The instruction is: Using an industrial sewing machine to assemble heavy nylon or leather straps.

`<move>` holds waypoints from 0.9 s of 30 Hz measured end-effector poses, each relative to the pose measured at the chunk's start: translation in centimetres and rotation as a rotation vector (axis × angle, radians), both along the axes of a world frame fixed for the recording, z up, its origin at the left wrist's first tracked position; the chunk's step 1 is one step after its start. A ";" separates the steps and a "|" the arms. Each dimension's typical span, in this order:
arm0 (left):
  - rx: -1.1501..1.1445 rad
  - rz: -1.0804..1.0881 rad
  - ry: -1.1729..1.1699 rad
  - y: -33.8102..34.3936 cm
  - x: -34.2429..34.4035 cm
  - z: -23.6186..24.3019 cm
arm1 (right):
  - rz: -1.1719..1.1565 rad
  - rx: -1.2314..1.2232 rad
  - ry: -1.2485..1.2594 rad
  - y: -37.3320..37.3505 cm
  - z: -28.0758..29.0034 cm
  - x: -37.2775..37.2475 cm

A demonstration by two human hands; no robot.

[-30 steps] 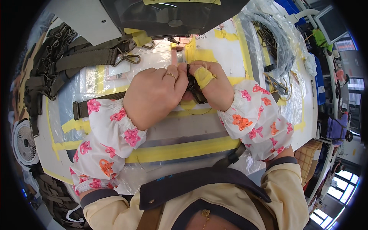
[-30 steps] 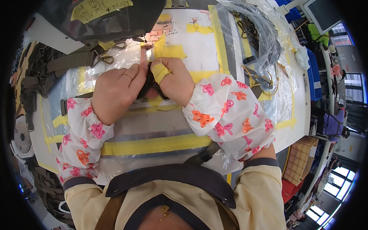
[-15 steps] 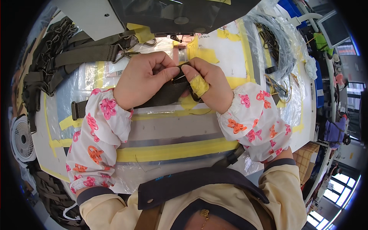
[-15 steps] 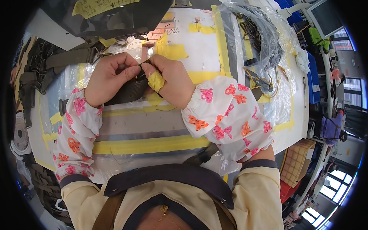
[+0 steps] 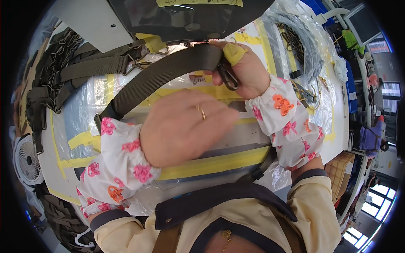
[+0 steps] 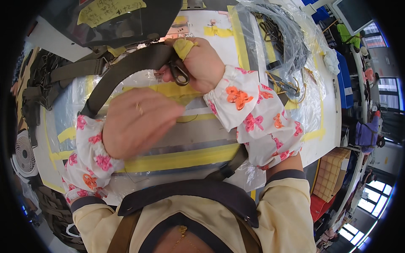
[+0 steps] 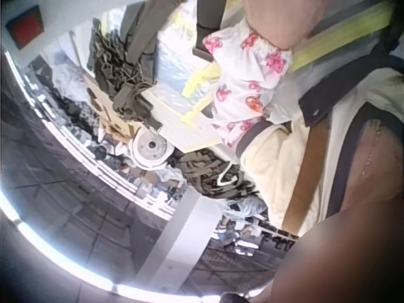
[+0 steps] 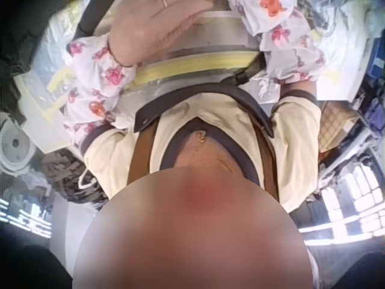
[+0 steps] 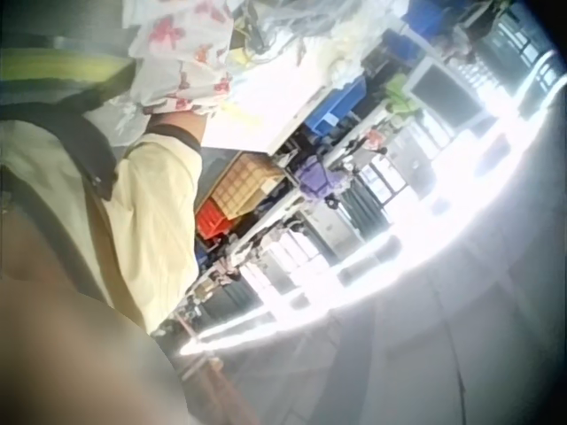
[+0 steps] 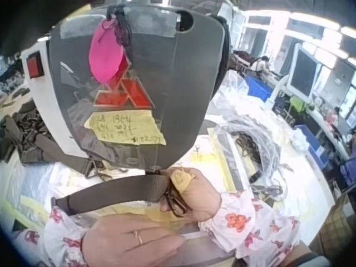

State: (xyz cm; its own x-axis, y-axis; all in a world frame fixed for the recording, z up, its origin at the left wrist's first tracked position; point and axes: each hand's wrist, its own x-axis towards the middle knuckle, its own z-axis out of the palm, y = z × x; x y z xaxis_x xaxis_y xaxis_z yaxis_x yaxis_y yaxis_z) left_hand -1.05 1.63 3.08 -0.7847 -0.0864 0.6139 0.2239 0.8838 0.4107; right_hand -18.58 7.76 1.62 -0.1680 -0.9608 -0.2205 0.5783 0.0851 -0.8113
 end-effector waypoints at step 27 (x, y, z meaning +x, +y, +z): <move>-0.415 0.100 -0.362 -5.4 -1.5 -2.8 | -0.047 -0.224 1.423 -0.6 -3.1 -2.1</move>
